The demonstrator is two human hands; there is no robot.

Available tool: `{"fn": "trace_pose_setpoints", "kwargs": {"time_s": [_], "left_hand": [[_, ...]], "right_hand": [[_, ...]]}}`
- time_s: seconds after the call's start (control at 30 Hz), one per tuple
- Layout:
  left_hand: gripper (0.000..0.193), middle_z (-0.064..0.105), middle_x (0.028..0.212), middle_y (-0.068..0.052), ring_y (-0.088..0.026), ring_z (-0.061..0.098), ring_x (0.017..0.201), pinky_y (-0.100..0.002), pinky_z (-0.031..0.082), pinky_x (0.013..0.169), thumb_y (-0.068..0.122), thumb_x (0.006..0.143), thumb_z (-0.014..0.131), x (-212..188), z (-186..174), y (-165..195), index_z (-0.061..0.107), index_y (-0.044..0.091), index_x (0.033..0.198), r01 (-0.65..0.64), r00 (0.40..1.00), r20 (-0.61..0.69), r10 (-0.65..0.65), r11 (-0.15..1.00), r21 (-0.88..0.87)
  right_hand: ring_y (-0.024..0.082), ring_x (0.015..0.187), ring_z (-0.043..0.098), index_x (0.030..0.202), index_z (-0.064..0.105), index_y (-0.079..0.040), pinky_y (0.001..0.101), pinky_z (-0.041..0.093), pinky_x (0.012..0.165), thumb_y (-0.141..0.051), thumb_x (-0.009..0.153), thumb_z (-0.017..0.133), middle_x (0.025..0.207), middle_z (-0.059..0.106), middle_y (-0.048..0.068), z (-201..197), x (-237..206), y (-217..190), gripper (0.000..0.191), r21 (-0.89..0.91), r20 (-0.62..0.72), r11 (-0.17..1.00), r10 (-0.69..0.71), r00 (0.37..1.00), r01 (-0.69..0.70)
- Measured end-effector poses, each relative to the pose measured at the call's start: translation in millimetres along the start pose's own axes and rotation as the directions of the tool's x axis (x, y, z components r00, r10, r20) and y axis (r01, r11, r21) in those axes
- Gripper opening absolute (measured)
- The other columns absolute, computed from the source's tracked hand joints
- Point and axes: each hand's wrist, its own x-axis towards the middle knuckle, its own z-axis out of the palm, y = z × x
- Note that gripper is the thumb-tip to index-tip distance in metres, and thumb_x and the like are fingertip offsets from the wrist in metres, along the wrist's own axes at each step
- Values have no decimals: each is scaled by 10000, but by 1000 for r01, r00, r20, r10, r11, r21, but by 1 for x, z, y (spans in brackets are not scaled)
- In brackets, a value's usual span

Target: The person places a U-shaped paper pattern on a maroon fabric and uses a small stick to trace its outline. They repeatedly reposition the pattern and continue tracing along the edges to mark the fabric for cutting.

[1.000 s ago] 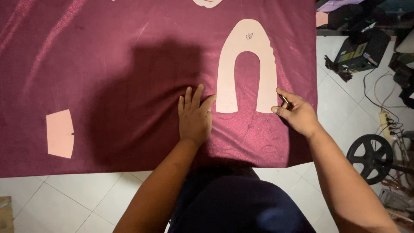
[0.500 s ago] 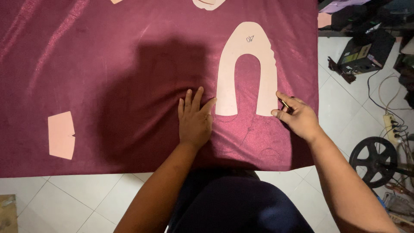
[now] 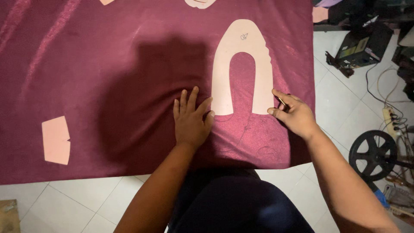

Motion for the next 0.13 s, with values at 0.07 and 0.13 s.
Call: {"fn": "trace_pose_setpoints", "kwargs": {"time_s": [0.07,0.13], "left_hand": [[438,357,1635,-131,-391,232,1540,-595,130,1246,363,931,628,1,-3,5,664,260,1355,-18,1000,-21,17,1000,-3],[439,360,1639,-129,-392,235,1543,-597,133,1250,362,939,628,-10,-9,13,662,258,1364,-29,999,-30,29,1000,-8]], "right_hand": [[121,752,550,1467,606,-179,270,494,750,-228,821,825,861,563,21,-2,0,1,684,26,8,1000,10,1000,-10],[122,758,558,1464,607,-179,269,495,752,-232,820,827,863,568,21,-4,0,2,682,17,4,1000,1,1000,-1]]}}
